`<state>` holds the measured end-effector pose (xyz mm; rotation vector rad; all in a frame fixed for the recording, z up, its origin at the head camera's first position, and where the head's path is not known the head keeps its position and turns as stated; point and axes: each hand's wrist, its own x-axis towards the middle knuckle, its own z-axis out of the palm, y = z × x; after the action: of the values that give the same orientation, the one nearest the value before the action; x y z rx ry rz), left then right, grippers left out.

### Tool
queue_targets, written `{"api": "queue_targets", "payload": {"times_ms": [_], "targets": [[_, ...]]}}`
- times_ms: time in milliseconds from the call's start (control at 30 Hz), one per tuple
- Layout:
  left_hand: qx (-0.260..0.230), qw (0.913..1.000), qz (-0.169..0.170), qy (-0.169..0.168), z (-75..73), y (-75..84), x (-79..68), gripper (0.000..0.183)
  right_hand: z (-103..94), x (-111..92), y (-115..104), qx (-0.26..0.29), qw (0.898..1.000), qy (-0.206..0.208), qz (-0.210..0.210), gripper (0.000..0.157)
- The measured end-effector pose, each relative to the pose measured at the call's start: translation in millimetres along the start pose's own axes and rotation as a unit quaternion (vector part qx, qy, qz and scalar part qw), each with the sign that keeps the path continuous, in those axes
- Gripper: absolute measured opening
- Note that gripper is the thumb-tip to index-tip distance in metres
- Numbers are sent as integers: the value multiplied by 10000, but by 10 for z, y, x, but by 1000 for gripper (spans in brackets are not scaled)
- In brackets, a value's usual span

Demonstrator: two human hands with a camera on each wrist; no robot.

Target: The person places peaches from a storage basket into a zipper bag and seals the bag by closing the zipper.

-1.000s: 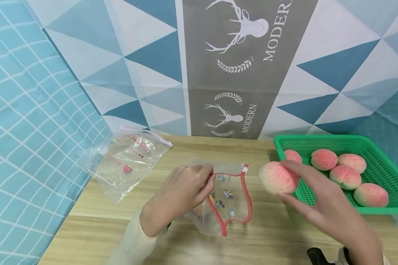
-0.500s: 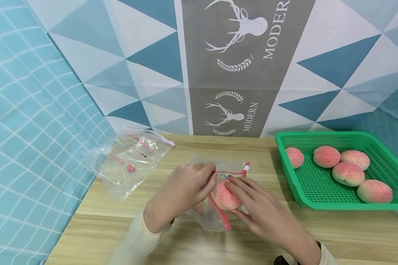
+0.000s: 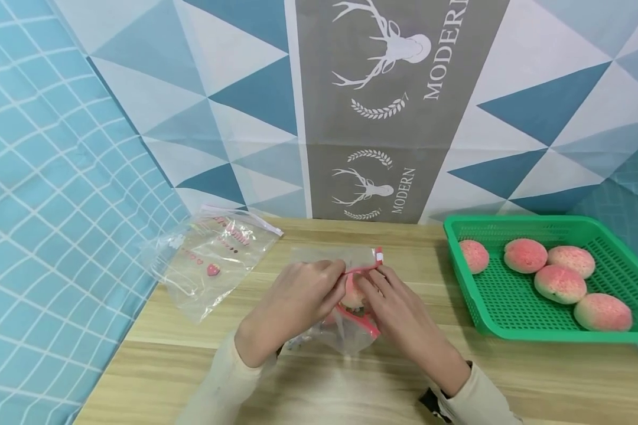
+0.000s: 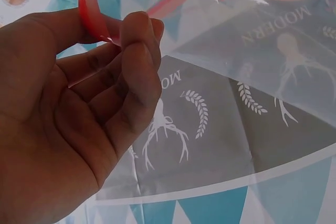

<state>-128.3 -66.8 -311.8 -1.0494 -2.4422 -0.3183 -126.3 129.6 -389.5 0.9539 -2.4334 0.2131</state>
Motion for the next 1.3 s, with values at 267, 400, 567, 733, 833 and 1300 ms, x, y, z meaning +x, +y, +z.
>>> {"api": "queue_targets", "payload": {"times_ms": [267,400,567,733,833,1300], "targets": [[114,9999,41,-57,20,20,-3,21,153,-21,28,-363,9988,179,261,18],[250,9997,7,-47,20,13,-14,19,191,-22,31,225,9997,-25,-47,34],[333,9993,-93,-131,3,-10,-23,19,229,-39,11,736,9946,-463,-563,64],[235,9997,-68,-65,-36,-22,-37,19,225,-62,-33,802,9949,-518,-320,44],[219,9998,-2,-15,-49,-26,-48,18,209,-80,-69,823,9934,-755,-243,38],[-71,9982,12,603,-106,-90,-43,6,-27,-110,-52,983,9906,-785,-531,35]]}}
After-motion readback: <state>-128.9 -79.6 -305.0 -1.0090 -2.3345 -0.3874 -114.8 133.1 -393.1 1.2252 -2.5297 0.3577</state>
